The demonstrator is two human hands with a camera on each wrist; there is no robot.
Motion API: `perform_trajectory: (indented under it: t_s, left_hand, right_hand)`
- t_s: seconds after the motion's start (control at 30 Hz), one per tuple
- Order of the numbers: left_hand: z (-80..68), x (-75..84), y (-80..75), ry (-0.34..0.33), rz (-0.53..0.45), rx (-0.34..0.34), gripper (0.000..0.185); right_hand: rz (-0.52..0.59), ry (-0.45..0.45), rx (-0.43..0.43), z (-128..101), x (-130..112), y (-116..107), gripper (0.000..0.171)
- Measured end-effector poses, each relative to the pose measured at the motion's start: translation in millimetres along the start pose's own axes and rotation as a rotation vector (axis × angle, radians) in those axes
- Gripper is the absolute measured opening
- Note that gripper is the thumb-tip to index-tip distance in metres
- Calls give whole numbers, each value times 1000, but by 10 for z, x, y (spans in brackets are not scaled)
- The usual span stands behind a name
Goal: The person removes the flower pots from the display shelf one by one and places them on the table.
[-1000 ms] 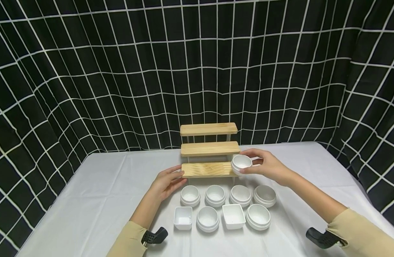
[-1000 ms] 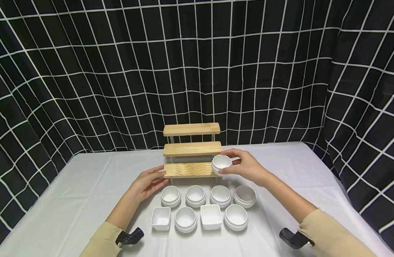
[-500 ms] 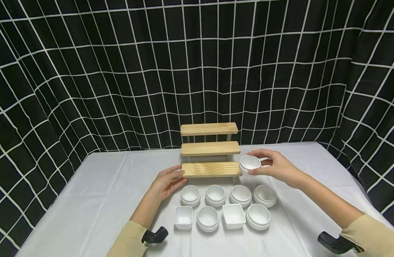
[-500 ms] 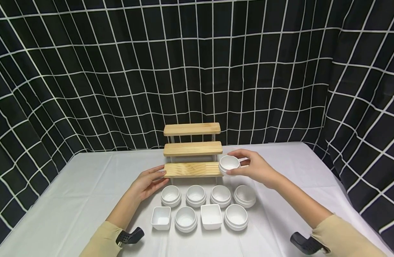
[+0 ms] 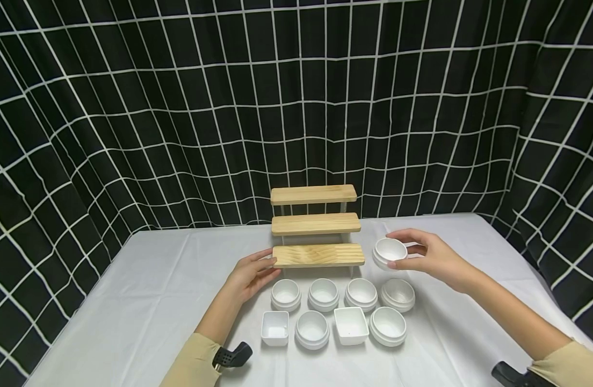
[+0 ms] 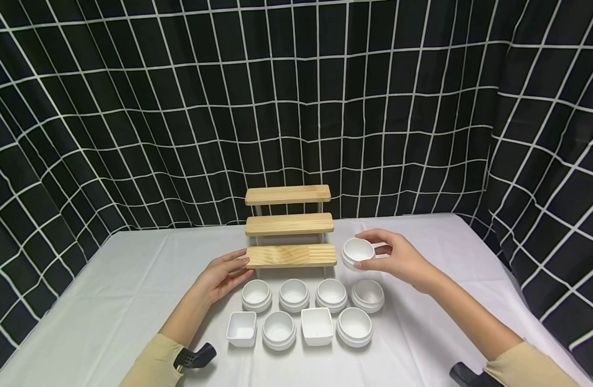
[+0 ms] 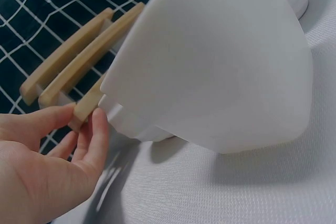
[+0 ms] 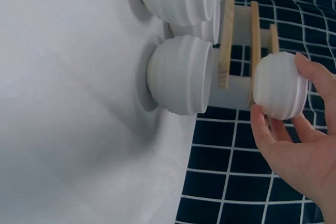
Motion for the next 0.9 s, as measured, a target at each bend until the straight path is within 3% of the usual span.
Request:
perform_trajectory:
  t_s: [0.9]
  left_hand:
    - [11,-8,-15,0,0,11,49]
  right_hand:
    - [50,-25,66,-489,207,-31,63]
Point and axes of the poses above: each hand's wrist, its own z-axis towards the middle knuckle, its own y-axis out of the palm, x = y × z, the point moved 7 cm from there along z, towards the middle knuckle, and after that the axes turned 7 degrees about -y, right-handed, at the moved point
